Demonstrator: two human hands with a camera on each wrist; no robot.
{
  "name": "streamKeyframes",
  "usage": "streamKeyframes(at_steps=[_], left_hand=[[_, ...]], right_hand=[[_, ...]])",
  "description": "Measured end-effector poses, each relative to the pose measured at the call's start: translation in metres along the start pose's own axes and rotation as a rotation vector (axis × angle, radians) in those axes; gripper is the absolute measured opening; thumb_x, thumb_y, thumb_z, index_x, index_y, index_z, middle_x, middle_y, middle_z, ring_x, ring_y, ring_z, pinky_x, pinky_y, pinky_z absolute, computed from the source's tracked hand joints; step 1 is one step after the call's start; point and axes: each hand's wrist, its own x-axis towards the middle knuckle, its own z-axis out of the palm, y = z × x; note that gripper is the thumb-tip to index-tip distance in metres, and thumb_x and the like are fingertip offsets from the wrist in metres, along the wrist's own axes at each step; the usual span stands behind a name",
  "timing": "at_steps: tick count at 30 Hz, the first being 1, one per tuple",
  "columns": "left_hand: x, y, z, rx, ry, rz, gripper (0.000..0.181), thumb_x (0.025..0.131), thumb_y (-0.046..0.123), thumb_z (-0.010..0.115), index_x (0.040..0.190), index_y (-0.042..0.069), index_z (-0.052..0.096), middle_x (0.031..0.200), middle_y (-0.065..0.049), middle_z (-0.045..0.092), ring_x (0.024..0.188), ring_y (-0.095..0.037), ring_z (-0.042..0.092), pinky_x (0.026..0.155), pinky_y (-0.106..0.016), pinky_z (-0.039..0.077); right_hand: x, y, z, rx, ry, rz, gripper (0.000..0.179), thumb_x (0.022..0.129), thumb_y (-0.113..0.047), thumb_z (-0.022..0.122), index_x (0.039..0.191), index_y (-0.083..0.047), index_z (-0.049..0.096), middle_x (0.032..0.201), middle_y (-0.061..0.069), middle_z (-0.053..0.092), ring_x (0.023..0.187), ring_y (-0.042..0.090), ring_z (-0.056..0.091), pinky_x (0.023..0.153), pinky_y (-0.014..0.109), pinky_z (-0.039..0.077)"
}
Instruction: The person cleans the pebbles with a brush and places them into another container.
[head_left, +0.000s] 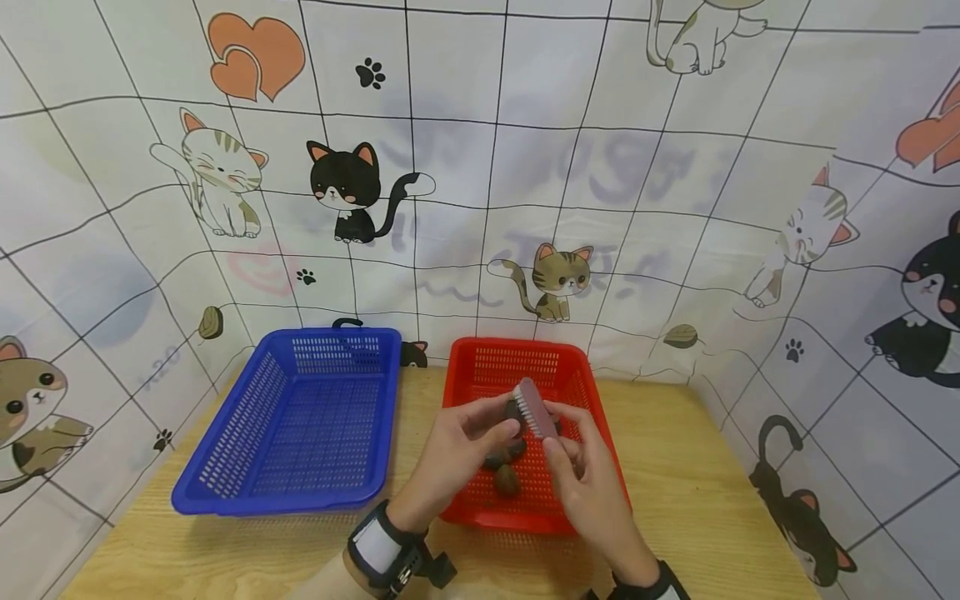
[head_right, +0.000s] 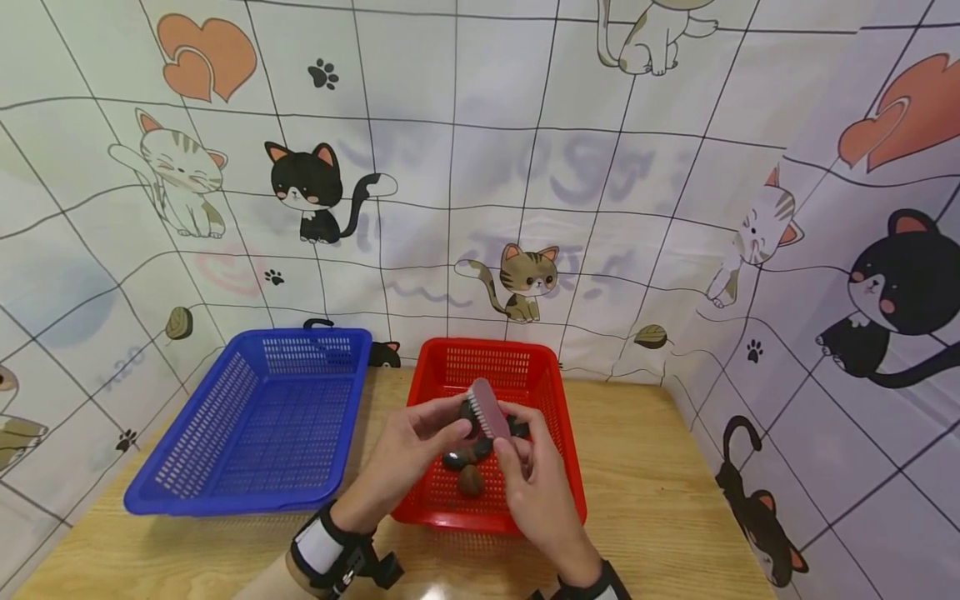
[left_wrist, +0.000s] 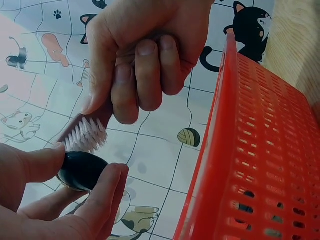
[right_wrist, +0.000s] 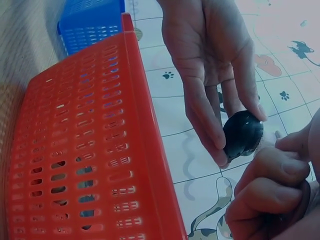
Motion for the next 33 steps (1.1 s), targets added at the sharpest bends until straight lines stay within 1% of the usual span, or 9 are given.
streamKeyframes(at_steps=[3,7,12,17,19,22,25,28,33], left_hand=[[0.0,-0.0003,0.0003,0.013,-0.013,-0.005,0.053,0.113,0.026,0.081,0.164,0.019,0.068,0.155,-0.015,0.078,0.132,-0.034,0.084,0.114,-0.045,0.068],[0.0004,-0.0005,0.0,0.011,0.008,0.004,0.053,0.114,0.026,0.079,0.165,0.018,0.067,0.155,-0.016,0.077,0.13,-0.035,0.084,0.116,-0.046,0.067],[0.0021,-0.0004,-0.002,-0.033,0.049,0.019,0.053,0.113,0.024,0.08,0.164,0.015,0.067,0.156,-0.018,0.076,0.132,-0.035,0.083,0.115,-0.041,0.067],[0.0037,-0.0018,-0.004,-0.036,0.068,0.031,0.052,0.114,0.021,0.079,0.163,0.011,0.067,0.153,-0.019,0.078,0.132,-0.035,0.084,0.11,-0.034,0.069],[0.0039,-0.0014,-0.0036,-0.044,0.051,0.02,0.052,0.113,0.022,0.079,0.163,0.012,0.067,0.154,-0.019,0.078,0.133,-0.034,0.083,0.111,-0.035,0.069],[0.0035,-0.0005,-0.0021,-0.051,0.017,-0.001,0.054,0.113,0.024,0.08,0.164,0.015,0.067,0.154,-0.017,0.078,0.133,-0.034,0.083,0.113,-0.039,0.068],[0.002,0.0005,-0.001,-0.043,-0.002,-0.003,0.054,0.114,0.025,0.08,0.165,0.016,0.066,0.155,-0.017,0.078,0.132,-0.034,0.084,0.114,-0.042,0.068],[0.001,0.0009,-0.0013,-0.052,0.01,0.005,0.053,0.114,0.024,0.079,0.165,0.013,0.066,0.155,-0.019,0.077,0.132,-0.035,0.084,0.116,-0.044,0.067],[0.002,0.0009,-0.0023,-0.106,0.048,0.006,0.052,0.115,0.02,0.077,0.164,0.008,0.065,0.157,-0.021,0.075,0.136,-0.036,0.082,0.114,-0.043,0.067]], right_hand=[[0.0013,0.0008,-0.0005,-0.008,0.03,0.002,0.045,0.121,-0.016,0.064,0.164,-0.015,0.051,0.071,0.002,0.053,0.055,0.005,0.044,0.045,0.026,0.042],[0.0008,0.0004,-0.0011,-0.01,0.034,0.036,0.045,0.121,-0.017,0.065,0.163,-0.018,0.052,0.072,0.001,0.052,0.055,0.005,0.044,0.046,0.025,0.041],[-0.0012,-0.0023,-0.0003,-0.007,-0.001,0.076,0.046,0.12,-0.019,0.067,0.164,-0.022,0.052,0.071,0.004,0.054,0.053,0.008,0.045,0.046,0.025,0.043],[-0.0031,-0.0042,0.0027,0.006,-0.052,0.058,0.047,0.12,-0.021,0.066,0.165,-0.021,0.049,0.073,0.01,0.057,0.053,0.012,0.049,0.048,0.026,0.047],[-0.0029,-0.0044,0.0037,0.006,-0.041,0.049,0.047,0.121,-0.021,0.065,0.165,-0.02,0.048,0.074,0.008,0.057,0.054,0.011,0.049,0.048,0.026,0.047],[-0.0019,-0.0042,0.0042,0.011,0.008,0.046,0.045,0.121,-0.017,0.064,0.164,-0.019,0.05,0.073,0.004,0.054,0.054,0.007,0.046,0.047,0.024,0.044],[-0.0008,-0.0046,0.0035,0.017,0.043,0.046,0.044,0.121,-0.015,0.064,0.163,-0.017,0.051,0.072,0.002,0.051,0.055,0.005,0.044,0.046,0.024,0.04],[-0.001,-0.0055,0.0031,0.019,0.045,0.065,0.044,0.12,-0.016,0.065,0.163,-0.016,0.052,0.072,0.004,0.051,0.054,0.007,0.044,0.045,0.025,0.039],[-0.0027,-0.0059,0.005,0.018,0.021,0.11,0.045,0.12,-0.02,0.067,0.163,-0.023,0.053,0.071,0.005,0.054,0.053,0.01,0.046,0.047,0.025,0.042]])
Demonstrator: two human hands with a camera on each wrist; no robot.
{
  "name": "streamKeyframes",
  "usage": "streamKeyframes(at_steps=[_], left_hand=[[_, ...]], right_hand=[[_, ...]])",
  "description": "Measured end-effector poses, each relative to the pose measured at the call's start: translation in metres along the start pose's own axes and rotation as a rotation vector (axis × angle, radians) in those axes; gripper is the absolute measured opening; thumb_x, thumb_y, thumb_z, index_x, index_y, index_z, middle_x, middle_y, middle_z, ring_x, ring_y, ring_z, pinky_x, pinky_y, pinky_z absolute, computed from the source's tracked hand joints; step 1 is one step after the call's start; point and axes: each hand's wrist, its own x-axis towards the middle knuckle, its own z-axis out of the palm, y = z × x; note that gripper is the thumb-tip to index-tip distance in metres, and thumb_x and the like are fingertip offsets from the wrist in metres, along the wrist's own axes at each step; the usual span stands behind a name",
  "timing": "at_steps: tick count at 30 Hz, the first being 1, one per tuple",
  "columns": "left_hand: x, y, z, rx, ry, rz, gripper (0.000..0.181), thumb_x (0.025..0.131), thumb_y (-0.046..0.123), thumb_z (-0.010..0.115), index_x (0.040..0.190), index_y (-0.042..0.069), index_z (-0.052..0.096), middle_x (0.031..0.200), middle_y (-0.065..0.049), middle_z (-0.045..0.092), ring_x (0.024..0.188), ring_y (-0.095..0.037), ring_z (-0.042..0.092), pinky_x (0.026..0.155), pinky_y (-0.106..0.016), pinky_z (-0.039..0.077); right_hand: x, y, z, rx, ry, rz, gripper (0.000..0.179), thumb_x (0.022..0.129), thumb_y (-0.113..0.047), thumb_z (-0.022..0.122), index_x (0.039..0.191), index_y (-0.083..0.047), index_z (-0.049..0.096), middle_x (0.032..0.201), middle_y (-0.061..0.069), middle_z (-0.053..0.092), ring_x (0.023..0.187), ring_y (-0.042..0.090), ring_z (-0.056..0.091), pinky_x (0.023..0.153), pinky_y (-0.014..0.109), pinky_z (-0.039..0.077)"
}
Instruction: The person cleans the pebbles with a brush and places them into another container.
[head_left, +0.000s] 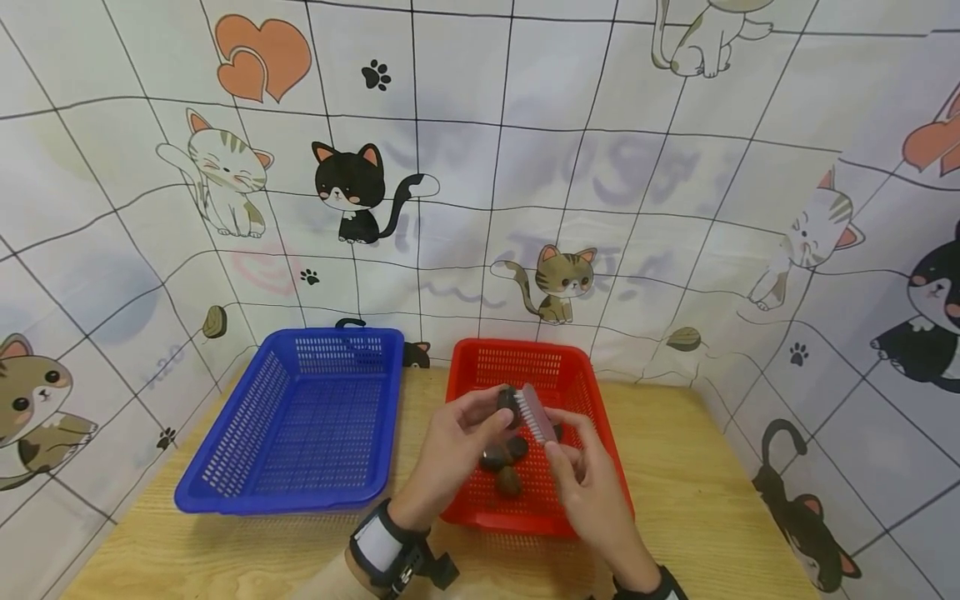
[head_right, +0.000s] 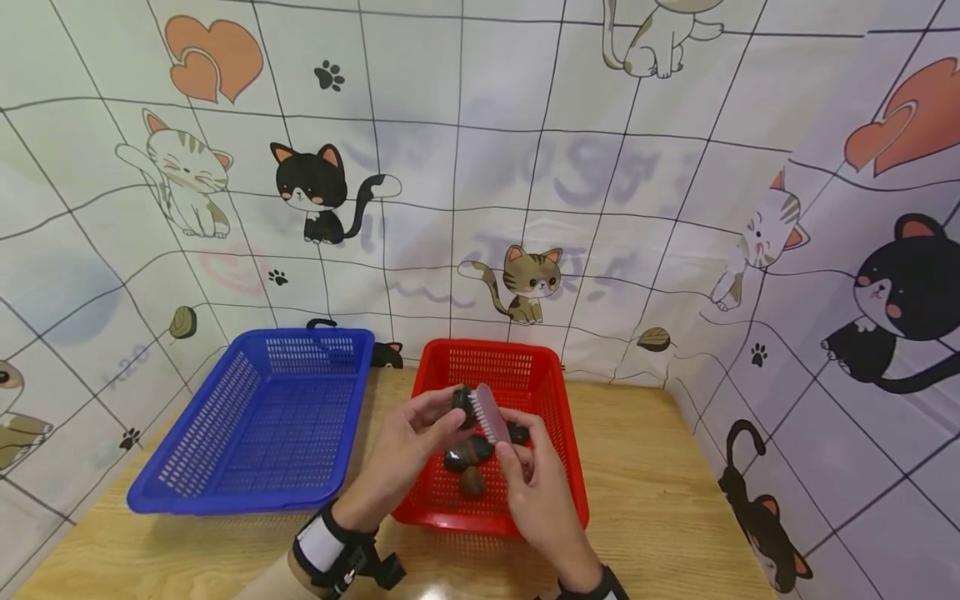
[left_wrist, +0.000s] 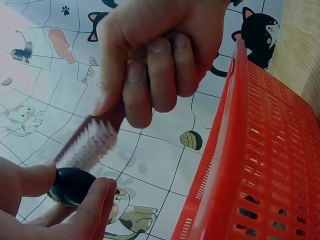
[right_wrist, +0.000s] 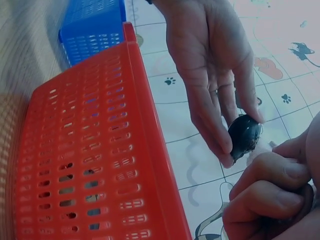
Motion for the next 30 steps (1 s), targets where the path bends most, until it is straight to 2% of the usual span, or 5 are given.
streamKeyframes(at_steps=[5,13,19,24,30], left_hand=[[0.0009,-0.0001,0.0016,-0.017,0.021,-0.028,0.051,0.114,0.02,0.079,0.162,0.01,0.067,0.156,-0.019,0.076,0.134,-0.035,0.083,0.113,-0.04,0.067],[-0.0004,-0.0007,0.0059,-0.044,-0.039,-0.019,0.052,0.114,0.018,0.077,0.164,0.008,0.065,0.159,-0.023,0.073,0.138,-0.037,0.08,0.113,-0.043,0.068],[-0.0003,0.0016,0.0039,-0.059,0.022,-0.013,0.053,0.114,0.019,0.079,0.163,0.007,0.064,0.158,-0.023,0.073,0.137,-0.037,0.081,0.114,-0.042,0.067],[0.0014,0.001,0.0041,-0.048,0.07,-0.021,0.05,0.113,0.02,0.079,0.16,0.008,0.067,0.156,-0.021,0.076,0.133,-0.035,0.083,0.114,-0.042,0.067],[-0.0002,-0.002,0.0083,-0.033,0.014,-0.031,0.05,0.113,0.017,0.079,0.161,0.008,0.067,0.155,-0.021,0.076,0.135,-0.035,0.082,0.112,-0.042,0.068]], right_hand=[[0.0001,0.0014,0.0031,0.005,-0.033,-0.056,0.045,0.122,-0.02,0.063,0.164,-0.018,0.049,0.071,0.004,0.054,0.052,0.007,0.046,0.045,0.025,0.043],[0.004,0.0065,0.0004,0.024,0.045,-0.043,0.042,0.122,-0.019,0.063,0.162,-0.015,0.054,0.069,0.003,0.051,0.052,0.007,0.043,0.045,0.023,0.04],[0.001,0.0012,0.0025,0.039,0.033,-0.012,0.036,0.12,-0.021,0.067,0.154,-0.013,0.061,0.069,0.003,0.051,0.052,0.008,0.043,0.046,0.022,0.038],[-0.0007,0.0003,0.0067,0.036,0.013,-0.066,0.034,0.12,-0.017,0.066,0.152,-0.007,0.06,0.069,0.002,0.05,0.052,0.007,0.043,0.044,0.024,0.038],[0.0021,0.0028,0.0077,0.016,0.077,-0.117,0.029,0.12,-0.013,0.065,0.148,-0.007,0.061,0.069,0.001,0.05,0.051,0.005,0.043,0.042,0.026,0.038]])
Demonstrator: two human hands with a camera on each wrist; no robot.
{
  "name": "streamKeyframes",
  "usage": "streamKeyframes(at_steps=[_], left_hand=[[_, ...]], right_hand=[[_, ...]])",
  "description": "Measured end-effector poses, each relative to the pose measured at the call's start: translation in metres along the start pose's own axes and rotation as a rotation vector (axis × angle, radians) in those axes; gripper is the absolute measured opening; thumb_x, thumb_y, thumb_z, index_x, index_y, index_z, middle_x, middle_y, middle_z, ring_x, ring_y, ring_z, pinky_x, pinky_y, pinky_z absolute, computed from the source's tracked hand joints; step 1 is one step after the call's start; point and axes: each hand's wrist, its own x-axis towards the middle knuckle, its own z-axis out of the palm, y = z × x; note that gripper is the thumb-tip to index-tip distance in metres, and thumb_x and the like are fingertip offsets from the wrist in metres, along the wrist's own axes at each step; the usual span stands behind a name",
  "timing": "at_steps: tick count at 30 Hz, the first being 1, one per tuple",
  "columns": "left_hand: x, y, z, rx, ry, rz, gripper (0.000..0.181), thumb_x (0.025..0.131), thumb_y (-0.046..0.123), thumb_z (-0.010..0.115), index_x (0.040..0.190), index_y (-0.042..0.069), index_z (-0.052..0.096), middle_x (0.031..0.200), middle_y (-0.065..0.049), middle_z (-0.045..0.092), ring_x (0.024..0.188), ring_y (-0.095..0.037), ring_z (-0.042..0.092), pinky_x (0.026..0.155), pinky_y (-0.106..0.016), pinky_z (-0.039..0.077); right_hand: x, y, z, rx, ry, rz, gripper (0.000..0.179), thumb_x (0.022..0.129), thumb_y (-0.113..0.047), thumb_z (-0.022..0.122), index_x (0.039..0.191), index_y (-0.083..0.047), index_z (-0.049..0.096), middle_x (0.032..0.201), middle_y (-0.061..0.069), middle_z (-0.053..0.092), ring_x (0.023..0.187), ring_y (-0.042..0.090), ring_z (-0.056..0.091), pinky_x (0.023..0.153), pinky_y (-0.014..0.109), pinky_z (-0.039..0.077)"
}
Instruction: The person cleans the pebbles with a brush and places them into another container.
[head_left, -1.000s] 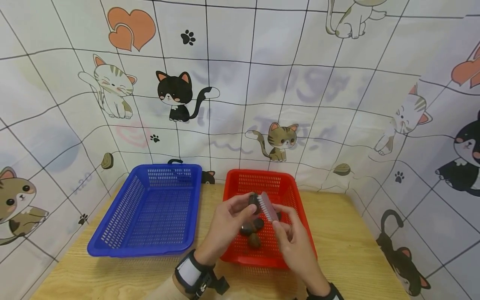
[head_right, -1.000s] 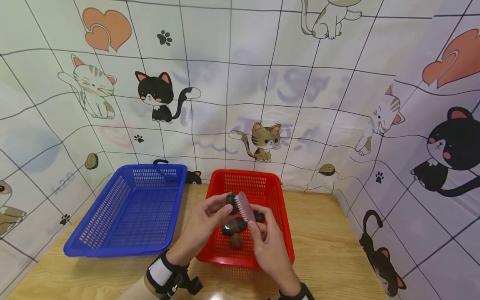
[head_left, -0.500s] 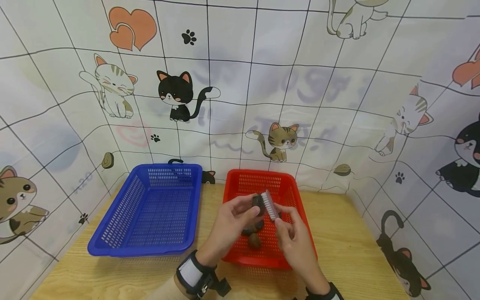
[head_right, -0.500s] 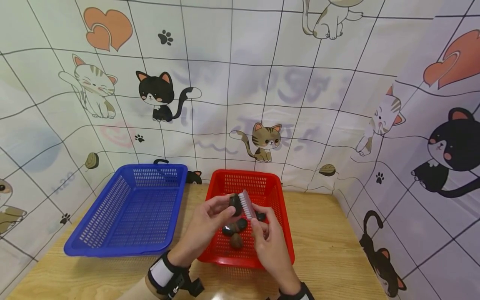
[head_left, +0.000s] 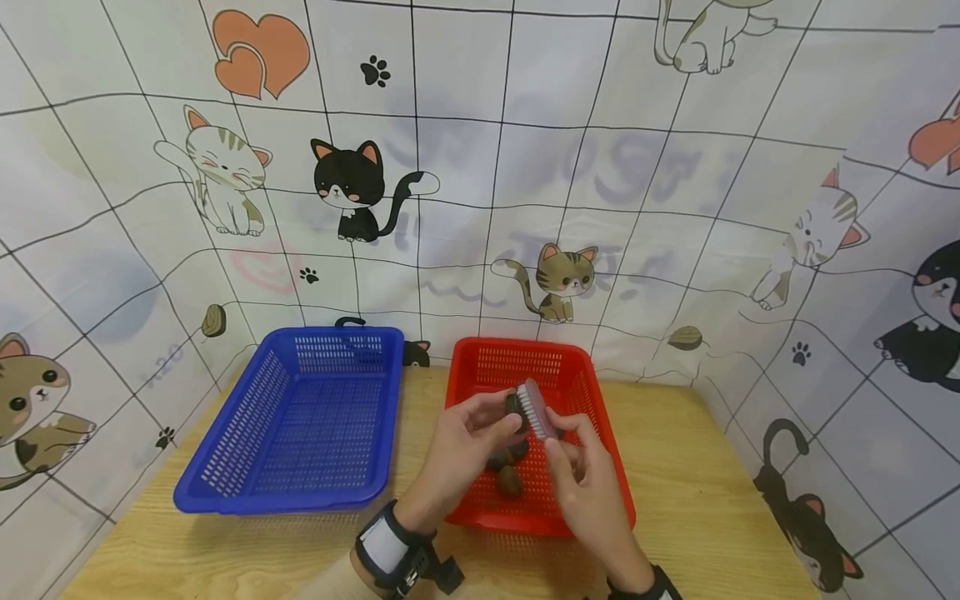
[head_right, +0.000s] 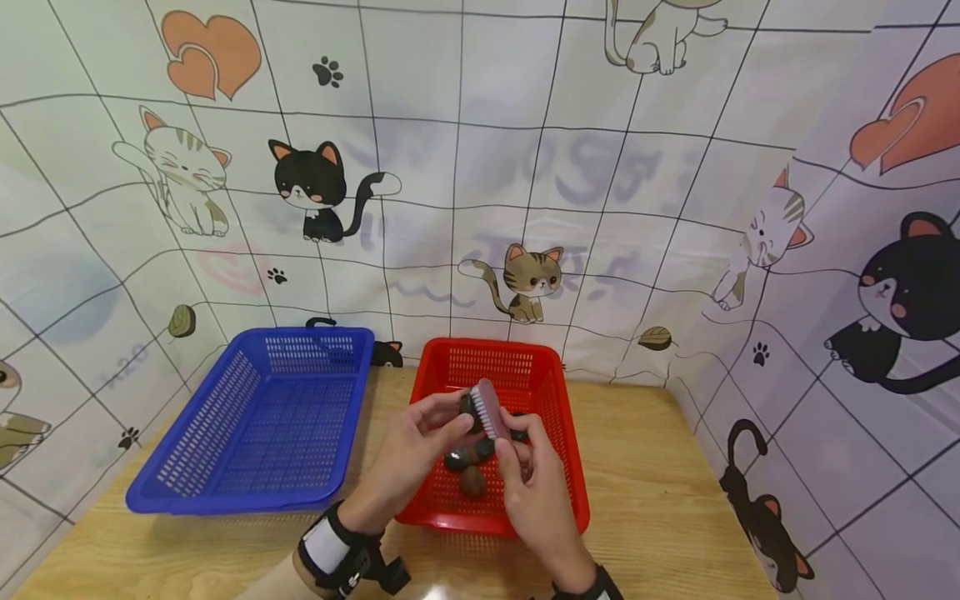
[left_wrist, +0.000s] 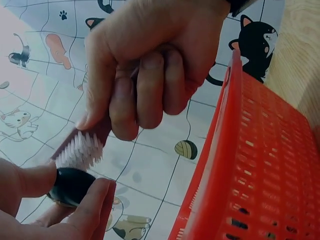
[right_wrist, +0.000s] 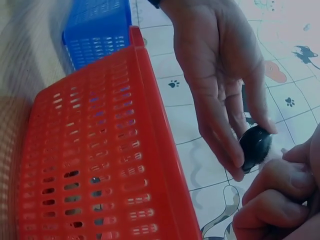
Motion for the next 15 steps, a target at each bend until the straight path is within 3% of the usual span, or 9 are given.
streamKeyframes(at_steps=[6,15], left_hand=[[-0.0012,-0.0002,0.0027,-0.019,-0.027,0.023,0.051,0.113,0.017,0.079,0.161,0.007,0.066,0.157,-0.023,0.074,0.138,-0.037,0.08,0.11,-0.04,0.069],[0.0004,0.0016,0.0005,-0.051,0.047,0.013,0.049,0.112,0.018,0.081,0.159,0.009,0.068,0.157,-0.019,0.076,0.138,-0.036,0.081,0.112,-0.041,0.068]], right_hand=[[0.0019,-0.0013,-0.0026,-0.021,0.039,0.033,0.027,0.119,-0.014,0.067,0.145,-0.007,0.062,0.07,0.002,0.05,0.053,0.007,0.043,0.045,0.025,0.038],[-0.0023,-0.0055,-0.0027,-0.006,-0.035,0.119,0.038,0.119,-0.02,0.068,0.153,-0.011,0.053,0.073,0.001,0.05,0.055,0.005,0.043,0.048,0.022,0.037]])
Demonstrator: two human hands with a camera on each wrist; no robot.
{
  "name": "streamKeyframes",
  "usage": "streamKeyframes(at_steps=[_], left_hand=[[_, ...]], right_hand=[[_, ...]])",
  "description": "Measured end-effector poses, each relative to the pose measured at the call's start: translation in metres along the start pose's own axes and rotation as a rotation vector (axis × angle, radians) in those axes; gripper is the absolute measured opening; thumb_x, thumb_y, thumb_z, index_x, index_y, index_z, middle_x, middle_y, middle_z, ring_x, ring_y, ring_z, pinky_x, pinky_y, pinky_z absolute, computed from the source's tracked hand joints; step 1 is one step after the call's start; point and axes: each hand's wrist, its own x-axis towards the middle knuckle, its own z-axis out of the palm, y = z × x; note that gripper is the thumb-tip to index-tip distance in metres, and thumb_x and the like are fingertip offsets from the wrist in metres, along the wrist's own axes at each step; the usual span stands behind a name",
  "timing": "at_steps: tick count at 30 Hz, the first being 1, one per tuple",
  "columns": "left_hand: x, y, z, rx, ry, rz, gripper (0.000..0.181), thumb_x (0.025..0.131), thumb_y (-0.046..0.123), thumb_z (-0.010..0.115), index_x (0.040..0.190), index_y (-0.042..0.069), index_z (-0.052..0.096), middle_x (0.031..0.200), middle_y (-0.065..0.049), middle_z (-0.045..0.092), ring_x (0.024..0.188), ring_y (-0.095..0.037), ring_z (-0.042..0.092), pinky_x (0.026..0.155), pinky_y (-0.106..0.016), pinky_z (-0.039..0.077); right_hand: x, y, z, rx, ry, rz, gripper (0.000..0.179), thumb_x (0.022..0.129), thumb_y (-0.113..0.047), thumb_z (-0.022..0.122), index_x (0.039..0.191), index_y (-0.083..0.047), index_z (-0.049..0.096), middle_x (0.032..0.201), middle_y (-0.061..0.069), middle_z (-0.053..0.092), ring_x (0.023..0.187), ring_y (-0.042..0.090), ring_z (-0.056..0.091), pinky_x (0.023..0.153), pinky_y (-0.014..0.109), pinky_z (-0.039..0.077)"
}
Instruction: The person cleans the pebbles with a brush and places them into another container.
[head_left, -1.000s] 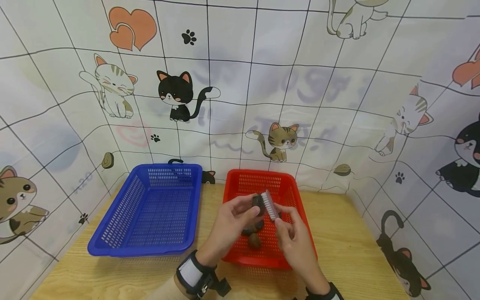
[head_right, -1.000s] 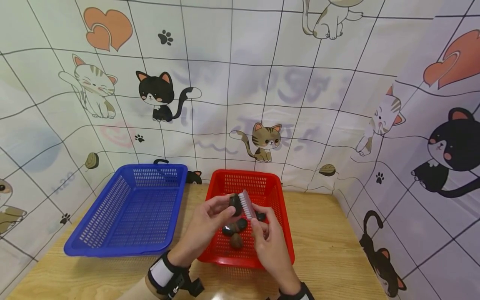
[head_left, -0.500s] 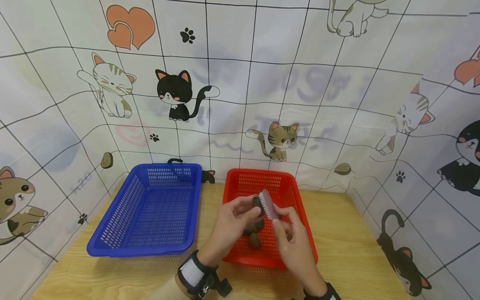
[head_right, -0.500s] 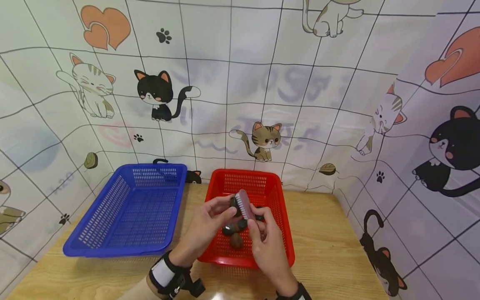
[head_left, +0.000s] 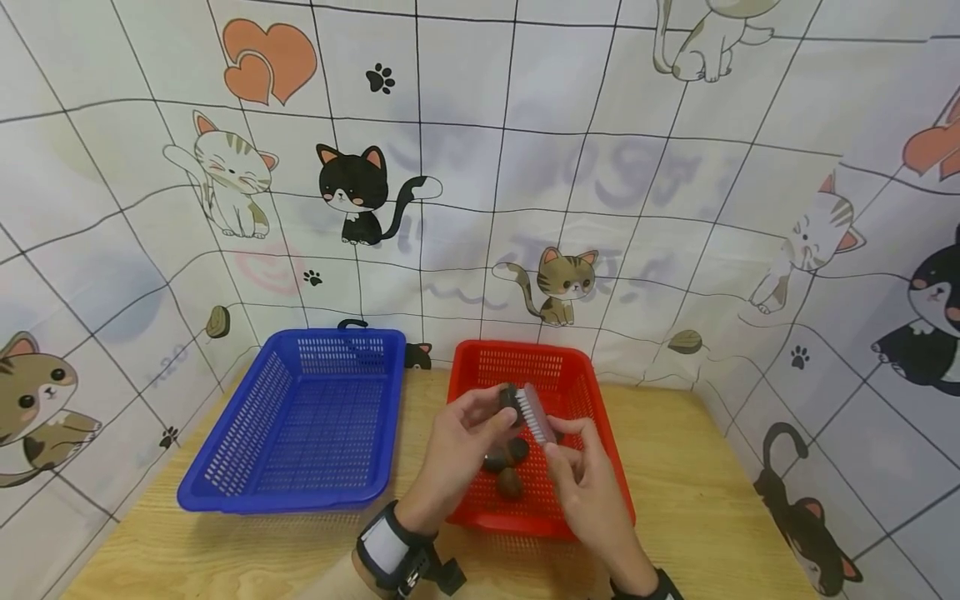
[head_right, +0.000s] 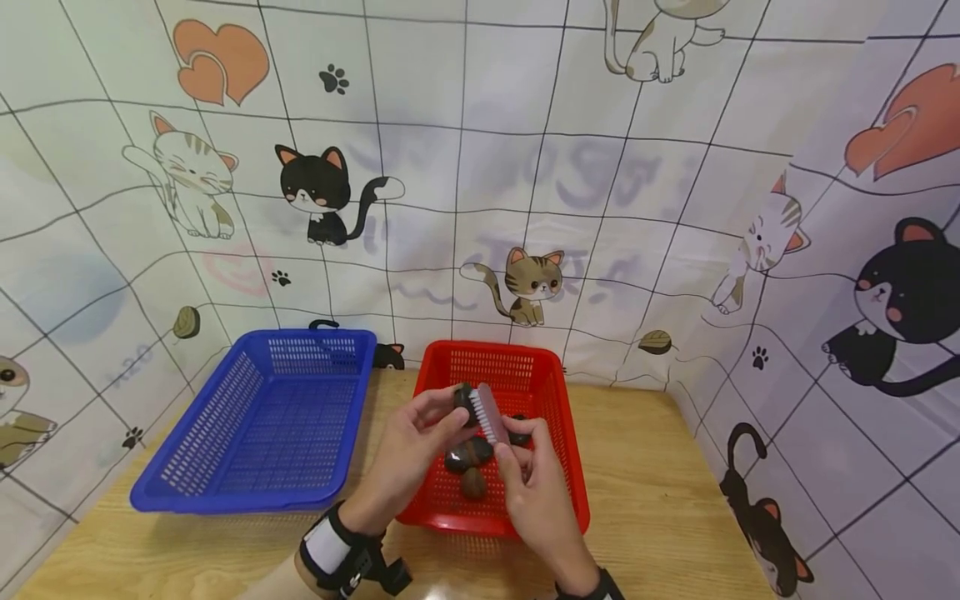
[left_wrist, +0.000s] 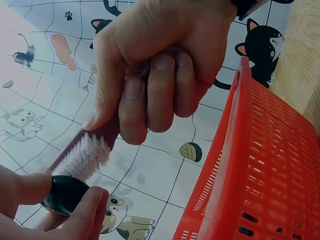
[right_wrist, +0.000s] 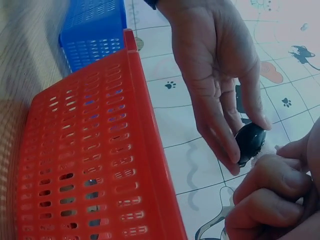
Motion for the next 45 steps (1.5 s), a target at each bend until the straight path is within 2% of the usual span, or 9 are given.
streamKeyframes(at_steps=[4,10,13,20,26,31,35,41,45], left_hand=[[0.0,0.0,-0.001,-0.001,0.012,-0.01,0.048,0.112,0.018,0.081,0.158,0.009,0.069,0.156,-0.019,0.076,0.137,-0.036,0.081,0.113,-0.043,0.068],[-0.001,-0.001,0.001,0.017,-0.061,-0.003,0.051,0.113,0.017,0.079,0.161,0.006,0.065,0.159,-0.023,0.073,0.14,-0.039,0.079,0.115,-0.045,0.067],[-0.001,0.0,0.001,0.01,-0.075,0.008,0.051,0.113,0.016,0.079,0.161,0.005,0.065,0.16,-0.025,0.072,0.141,-0.039,0.079,0.114,-0.044,0.068],[0.001,0.001,-0.001,-0.034,-0.029,0.015,0.049,0.113,0.012,0.079,0.159,0.003,0.065,0.16,-0.024,0.072,0.141,-0.039,0.079,0.111,-0.041,0.068],[0.005,0.0,-0.002,-0.023,0.01,0.006,0.046,0.112,0.013,0.08,0.155,0.004,0.069,0.158,-0.021,0.073,0.14,-0.037,0.079,0.113,-0.041,0.068],[0.005,-0.001,-0.001,-0.021,-0.02,-0.017,0.047,0.112,0.014,0.08,0.157,0.006,0.068,0.156,-0.022,0.075,0.138,-0.037,0.08,0.114,-0.043,0.068],[0.003,0.0,0.002,-0.01,-0.061,-0.002,0.05,0.113,0.013,0.078,0.16,0.004,0.065,0.159,-0.025,0.072,0.142,-0.04,0.078,0.115,-0.045,0.067],[0.002,0.0,0.004,-0.027,-0.06,0.008,0.048,0.113,0.011,0.078,0.158,0.001,0.066,0.159,-0.026,0.072,0.142,-0.039,0.078,0.113,-0.043,0.068],[0.003,0.0,0.003,-0.052,-0.038,-0.003,0.048,0.113,0.012,0.078,0.158,0.001,0.066,0.158,-0.025,0.073,0.141,-0.038,0.078,0.114,-0.043,0.067]], right_hand=[[-0.001,0.0,0.001,0.019,-0.045,0.008,0.045,0.12,-0.021,0.067,0.159,-0.013,0.046,0.074,0.003,0.051,0.055,0.006,0.044,0.048,0.023,0.038],[0.002,0.004,0.0,0.066,-0.041,0.032,0.043,0.121,-0.016,0.063,0.159,-0.014,0.042,0.074,0.003,0.051,0.055,0.006,0.044,0.049,0.02,0.039],[0.005,0.004,-0.003,0.08,-0.047,0.064,0.043,0.122,-0.018,0.063,0.159,-0.016,0.041,0.075,0.004,0.053,0.056,0.007,0.045,0.05,0.018,0.039],[0.006,0.003,-0.006,0.084,-0.119,0.138,0.047,0.121,-0.02,0.066,0.16,-0.019,0.04,0.078,0.004,0.054,0.059,0.009,0.046,0.051,0.019,0.039],[0.004,0.001,-0.006,0.102,-0.161,0.117,0.048,0.12,-0.017,0.065,0.16,-0.021,0.039,0.081,0.006,0.054,0.06,0.008,0.046,0.053,0.018,0.039],[0.005,0.0,-0.004,0.103,-0.108,0.085,0.048,0.12,-0.017,0.065,0.161,-0.02,0.04,0.08,0.005,0.054,0.059,0.008,0.046,0.052,0.019,0.041],[0.008,0.0,-0.006,0.108,-0.056,0.066,0.047,0.121,-0.017,0.065,0.162,-0.017,0.043,0.079,0.003,0.055,0.059,0.007,0.046,0.05,0.018,0.039],[0.008,0.0,-0.011,0.109,-0.074,0.102,0.046,0.12,-0.016,0.065,0.161,-0.019,0.044,0.081,0.004,0.054,0.061,0.007,0.045,0.051,0.017,0.036],[0.004,-0.001,-0.011,0.074,-0.108,0.116,0.04,0.12,-0.014,0.065,0.156,-0.014,0.048,0.081,0.005,0.054,0.064,0.007,0.046,0.053,0.018,0.037]])
